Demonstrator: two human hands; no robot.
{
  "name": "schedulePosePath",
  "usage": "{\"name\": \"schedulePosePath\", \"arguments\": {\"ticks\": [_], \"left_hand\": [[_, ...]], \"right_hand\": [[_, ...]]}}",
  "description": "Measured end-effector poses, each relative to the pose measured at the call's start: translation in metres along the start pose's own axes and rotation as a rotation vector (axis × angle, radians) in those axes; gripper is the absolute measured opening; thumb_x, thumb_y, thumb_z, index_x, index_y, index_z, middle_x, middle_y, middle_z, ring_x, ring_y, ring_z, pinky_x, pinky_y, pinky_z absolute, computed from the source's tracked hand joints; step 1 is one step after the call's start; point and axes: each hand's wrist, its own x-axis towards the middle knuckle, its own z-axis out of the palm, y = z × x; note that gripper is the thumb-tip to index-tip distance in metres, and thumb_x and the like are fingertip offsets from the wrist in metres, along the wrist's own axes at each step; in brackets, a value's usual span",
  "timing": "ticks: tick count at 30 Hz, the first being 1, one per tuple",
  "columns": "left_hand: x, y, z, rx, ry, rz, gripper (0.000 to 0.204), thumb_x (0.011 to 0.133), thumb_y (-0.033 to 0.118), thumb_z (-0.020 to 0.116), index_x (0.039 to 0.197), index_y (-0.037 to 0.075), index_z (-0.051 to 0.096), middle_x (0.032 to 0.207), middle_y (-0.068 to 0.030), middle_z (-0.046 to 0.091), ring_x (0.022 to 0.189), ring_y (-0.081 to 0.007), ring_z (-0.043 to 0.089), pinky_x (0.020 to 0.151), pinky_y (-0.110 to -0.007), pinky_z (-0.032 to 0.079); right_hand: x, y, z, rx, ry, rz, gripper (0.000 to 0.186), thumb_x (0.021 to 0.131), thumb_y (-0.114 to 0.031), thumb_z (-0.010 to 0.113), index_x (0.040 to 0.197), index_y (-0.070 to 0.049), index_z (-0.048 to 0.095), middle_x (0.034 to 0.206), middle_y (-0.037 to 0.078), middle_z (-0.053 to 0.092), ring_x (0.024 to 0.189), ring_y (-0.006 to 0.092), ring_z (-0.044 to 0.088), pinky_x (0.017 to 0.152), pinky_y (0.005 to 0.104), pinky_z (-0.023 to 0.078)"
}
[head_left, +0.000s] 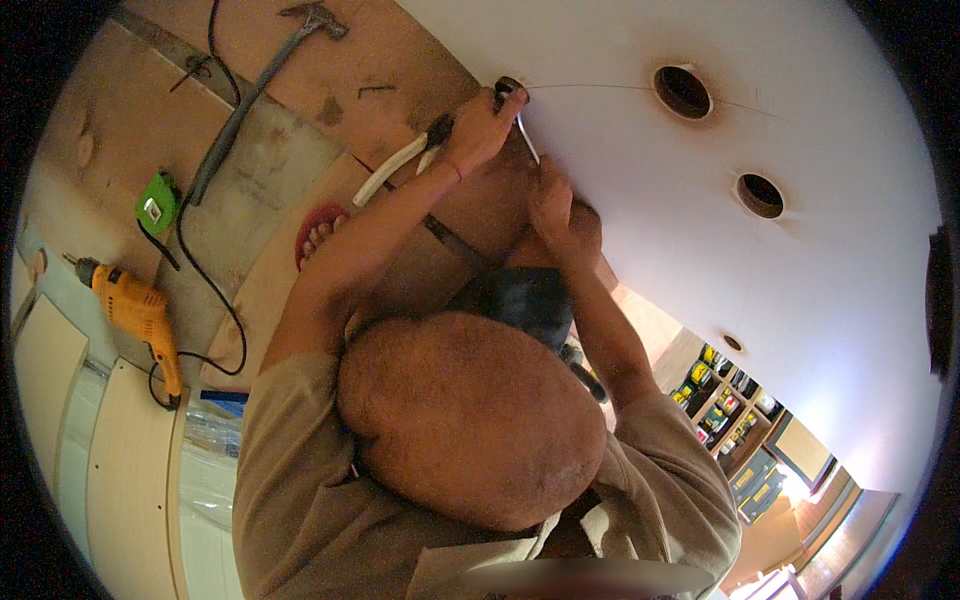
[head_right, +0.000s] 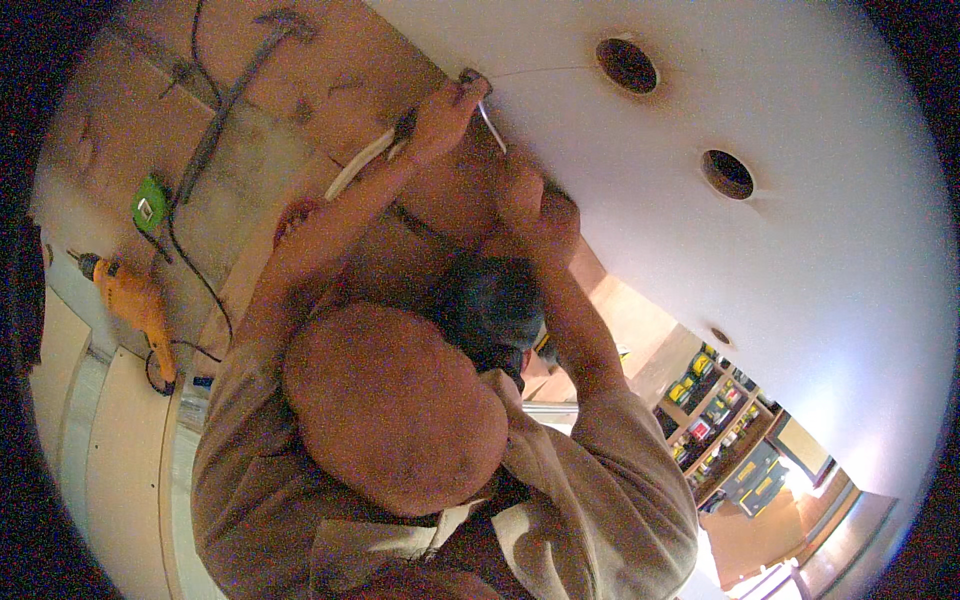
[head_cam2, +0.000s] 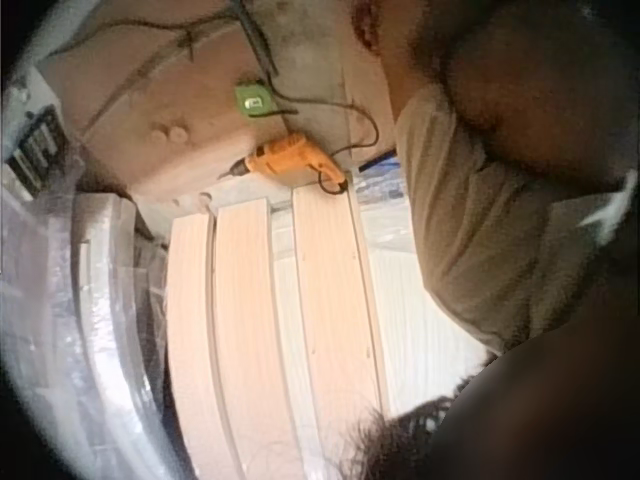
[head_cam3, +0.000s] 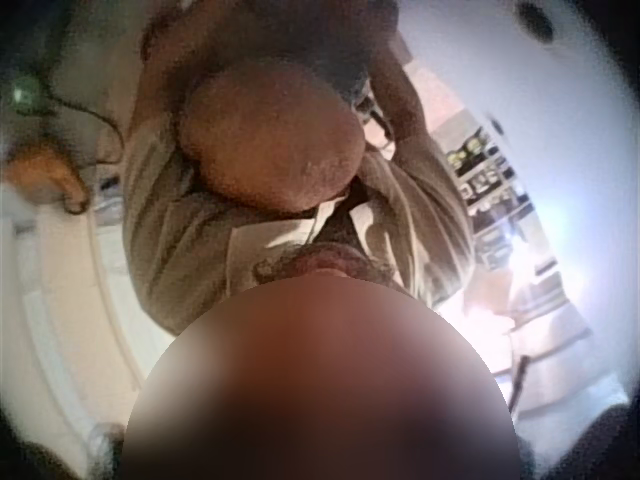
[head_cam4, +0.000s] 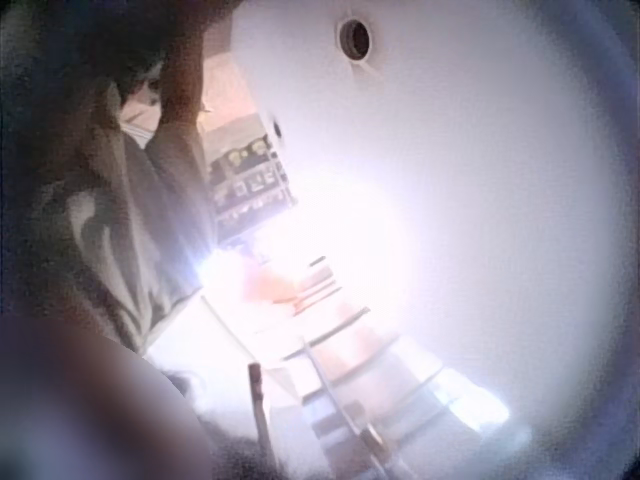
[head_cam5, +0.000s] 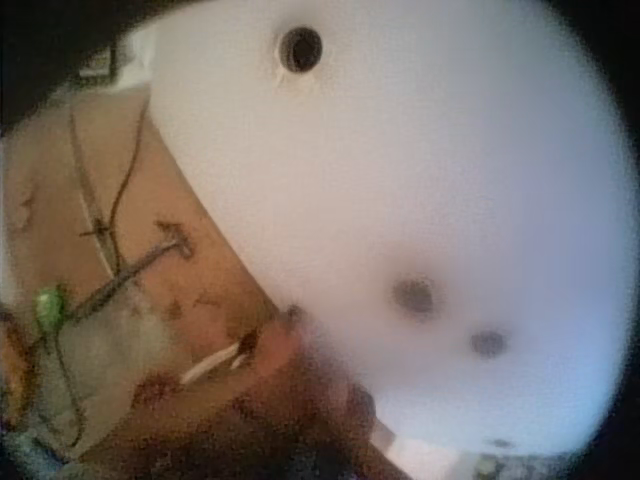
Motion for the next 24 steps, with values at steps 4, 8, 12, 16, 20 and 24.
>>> {"name": "schedulePosePath", "arguments": {"ticks": [4,8,12,16,20,24], "left_hand": [[-0.008,0.001,-0.004,-0.071,-0.013,-0.065,0.076,0.092,0.065,0.052,0.095,-0.010,0.062,0.088,-0.0318,0.067,0.089,-0.0484,0.066,0.081,-0.051,0.050],[-0.007,0.005,0.000,-0.069,0.006,-0.054,0.082,0.091,0.071,0.047,0.095,-0.009,0.063,0.089,-0.0313,0.067,0.091,-0.0486,0.066,0.082,-0.051,0.050],[-0.001,0.011,0.000,-0.061,-0.038,-0.047,0.084,0.092,0.072,0.044,0.102,-0.008,0.066,0.099,-0.0304,0.068,0.101,-0.0460,0.065,0.090,-0.049,0.048],[0.001,0.008,-0.004,-0.065,-0.210,-0.177,0.083,0.093,0.073,0.042,0.108,-0.005,0.067,0.105,-0.0291,0.068,0.108,-0.0436,0.063,0.095,-0.048,0.047],[0.003,0.000,0.004,-0.123,-0.119,-0.097,0.093,0.089,0.081,0.037,0.090,-0.007,0.068,0.086,-0.0290,0.068,0.094,-0.0474,0.066,0.085,-0.049,0.049],[0.008,-0.004,0.010,-0.133,-0.206,-0.183,0.092,0.090,0.079,0.039,0.093,-0.009,0.067,0.093,-0.0313,0.068,0.100,-0.0465,0.066,0.088,-0.048,0.049]], "right_hand": [[-0.020,-0.014,-0.017,-0.027,-0.012,0.012,0.032,0.096,-0.033,0.054,0.111,-0.005,0.061,0.092,0.029,0.067,0.089,0.0506,0.063,0.077,0.0589,0.049],[-0.001,-0.006,-0.025,0.000,-0.018,-0.029,0.035,0.098,-0.035,0.052,0.109,-0.003,0.060,0.091,0.029,0.066,0.089,0.0515,0.061,0.077,0.0576,0.048],[0.013,0.004,-0.021,0.061,-0.018,-0.055,0.036,0.100,-0.036,0.050,0.109,-0.002,0.059,0.092,0.031,0.065,0.090,0.0532,0.060,0.077,0.0568,0.047],[0.003,-0.003,-0.021,0.166,-0.089,-0.009,0.038,0.101,-0.036,0.051,0.109,0.000,0.060,0.102,0.030,0.064,0.101,0.0482,0.061,0.086,0.0518,0.046],[-0.007,-0.021,-0.030,0.381,-0.079,-0.051,0.044,0.102,-0.039,0.049,0.104,0.003,0.060,0.103,0.029,0.064,0.104,0.0405,0.062,0.089,0.0485,0.043],[-0.004,-0.021,-0.050,0.314,-0.172,0.019,0.049,0.102,-0.042,0.050,0.111,0.005,0.062,0.103,0.023,0.067,0.103,0.0326,0.062,0.091,0.0434,0.044]]}}
